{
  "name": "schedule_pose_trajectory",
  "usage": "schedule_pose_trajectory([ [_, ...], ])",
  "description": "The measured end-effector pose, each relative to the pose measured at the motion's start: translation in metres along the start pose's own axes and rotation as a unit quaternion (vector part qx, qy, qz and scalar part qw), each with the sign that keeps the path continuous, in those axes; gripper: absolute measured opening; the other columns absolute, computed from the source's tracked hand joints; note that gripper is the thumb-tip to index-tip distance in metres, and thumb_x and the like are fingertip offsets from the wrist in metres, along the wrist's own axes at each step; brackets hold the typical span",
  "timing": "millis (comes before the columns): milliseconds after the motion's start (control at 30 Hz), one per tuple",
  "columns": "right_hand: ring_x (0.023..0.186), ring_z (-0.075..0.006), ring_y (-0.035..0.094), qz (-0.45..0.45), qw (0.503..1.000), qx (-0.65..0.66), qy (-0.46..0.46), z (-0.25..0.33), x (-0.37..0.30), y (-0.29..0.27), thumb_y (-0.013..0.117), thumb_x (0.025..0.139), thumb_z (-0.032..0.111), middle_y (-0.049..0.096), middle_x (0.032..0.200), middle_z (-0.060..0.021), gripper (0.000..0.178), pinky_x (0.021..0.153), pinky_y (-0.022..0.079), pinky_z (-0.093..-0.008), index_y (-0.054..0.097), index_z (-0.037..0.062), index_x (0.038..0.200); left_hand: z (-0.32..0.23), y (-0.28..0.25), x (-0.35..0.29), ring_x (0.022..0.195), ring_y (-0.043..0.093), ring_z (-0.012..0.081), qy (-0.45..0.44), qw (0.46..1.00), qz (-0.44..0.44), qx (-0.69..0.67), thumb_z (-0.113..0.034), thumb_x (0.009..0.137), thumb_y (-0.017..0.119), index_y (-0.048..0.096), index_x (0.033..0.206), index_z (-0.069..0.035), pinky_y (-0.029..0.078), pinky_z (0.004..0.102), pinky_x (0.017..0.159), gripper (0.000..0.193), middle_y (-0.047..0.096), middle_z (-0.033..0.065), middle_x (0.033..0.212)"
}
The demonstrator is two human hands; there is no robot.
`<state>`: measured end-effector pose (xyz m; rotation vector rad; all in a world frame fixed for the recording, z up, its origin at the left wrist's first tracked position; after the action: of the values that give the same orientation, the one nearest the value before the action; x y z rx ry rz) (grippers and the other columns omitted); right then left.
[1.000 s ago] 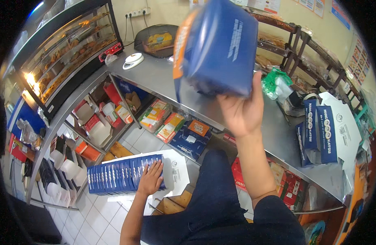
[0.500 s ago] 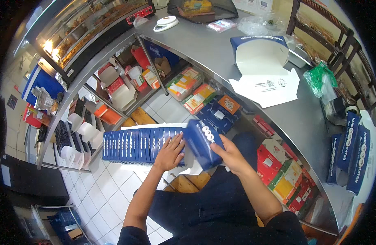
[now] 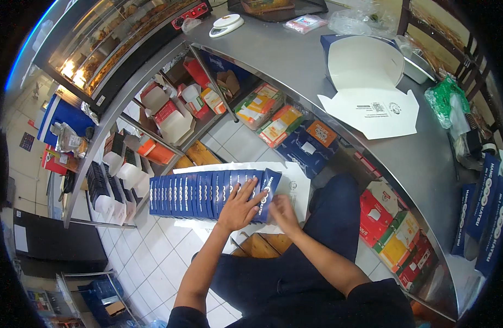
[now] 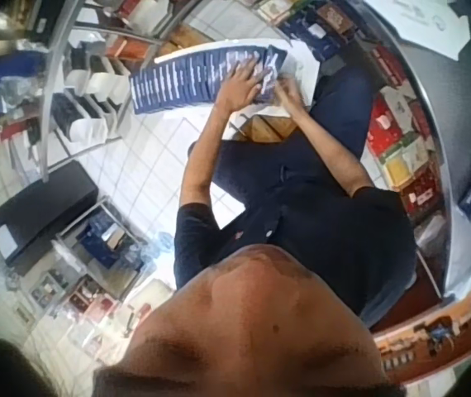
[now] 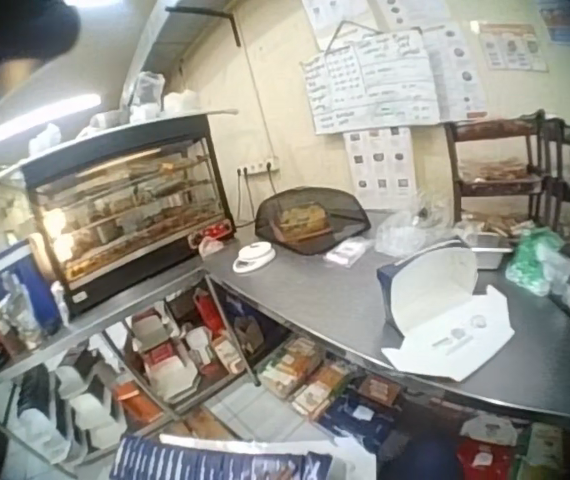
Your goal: Assemble and stack food packaging boxes.
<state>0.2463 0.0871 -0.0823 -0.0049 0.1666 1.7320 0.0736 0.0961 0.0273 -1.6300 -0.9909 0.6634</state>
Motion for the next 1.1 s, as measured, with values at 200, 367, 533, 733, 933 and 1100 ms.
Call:
schedule_pose_trajectory([
  [200,0.138,-0.0380,0.041,-0.094,0.941,-0.222,-0.237,0.023,0.065,-0.050,0.076,0.091,0.042,0.043,0.145,-0.0242,0.080,0.117,0.031,-0.0474,0.037,0.0020,0.148,0.001,0.001,0.002,0.155,0.028,0.0334,-0.004,1.000,0.016,-0.003,-0.032,0.101,0.047,0.044,0.157,-0.029,0.019,0.0530,0.126,0.055,0.028,0.0154,0.168],
  [367,0.140,-0.0383,0.041,0.112,0.949,-0.216,-0.200,0.024,0.102,-0.029,0.078,0.089,0.043,0.046,0.147,-0.0230,0.081,0.119,0.029,-0.0476,0.038,0.0058,0.149,0.000,0.000,0.004,0.155,0.029,0.0318,0.005,1.000,0.008,0.014,-0.032,0.100,0.051,0.040,0.159,-0.020,0.020,0.0524,0.126,0.061,0.031,0.0150,0.167],
  [533,0.119,-0.0248,0.060,0.111,0.984,-0.083,-0.108,0.016,0.105,-0.024,0.079,0.089,0.031,0.064,0.123,-0.0137,0.059,0.106,0.043,-0.0370,0.053,0.0045,0.134,0.004,0.002,0.007,0.155,0.029,0.0313,-0.014,1.000,0.011,-0.022,-0.034,0.100,0.051,0.034,0.158,-0.003,0.018,0.0499,0.127,0.068,0.031,0.0164,0.167],
  [733,0.116,-0.0239,0.060,0.117,0.987,-0.066,-0.085,0.011,0.102,-0.020,0.074,0.093,0.027,0.064,0.122,-0.0140,0.050,0.104,0.044,-0.0367,0.055,0.0046,0.133,0.005,0.006,0.009,0.155,0.029,0.0313,-0.016,0.999,0.016,-0.023,-0.033,0.100,0.051,0.033,0.158,0.000,0.018,0.0502,0.126,0.070,0.032,0.0176,0.166],
  [933,0.115,-0.0249,0.061,0.115,0.992,-0.048,-0.037,0.007,0.101,-0.013,0.071,0.094,0.025,0.065,0.121,-0.0142,0.043,0.101,0.046,-0.0371,0.055,0.0058,0.130,0.005,0.009,0.010,0.153,0.031,0.0345,-0.016,1.000,0.020,-0.018,-0.036,0.101,0.048,0.033,0.158,0.000,0.018,0.0509,0.126,0.069,0.032,0.0191,0.166],
  [1100,0.113,-0.0271,0.064,0.122,0.988,-0.080,-0.057,0.013,0.105,-0.007,0.070,0.094,0.023,0.066,0.117,-0.0150,0.040,0.098,0.048,-0.0385,0.054,0.0052,0.127,0.004,0.008,0.010,0.153,0.031,0.0343,-0.008,1.000,0.018,-0.009,-0.035,0.101,0.047,0.034,0.158,-0.001,0.018,0.0512,0.126,0.068,0.032,0.0184,0.166],
])
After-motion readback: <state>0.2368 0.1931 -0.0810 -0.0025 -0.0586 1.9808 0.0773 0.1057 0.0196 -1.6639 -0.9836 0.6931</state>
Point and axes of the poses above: each hand's wrist, its own x-axis towards the middle knuckle, its own y-axis out of the palm, z = x × y, the point moved 5 cm from there along x, towards the middle knuckle
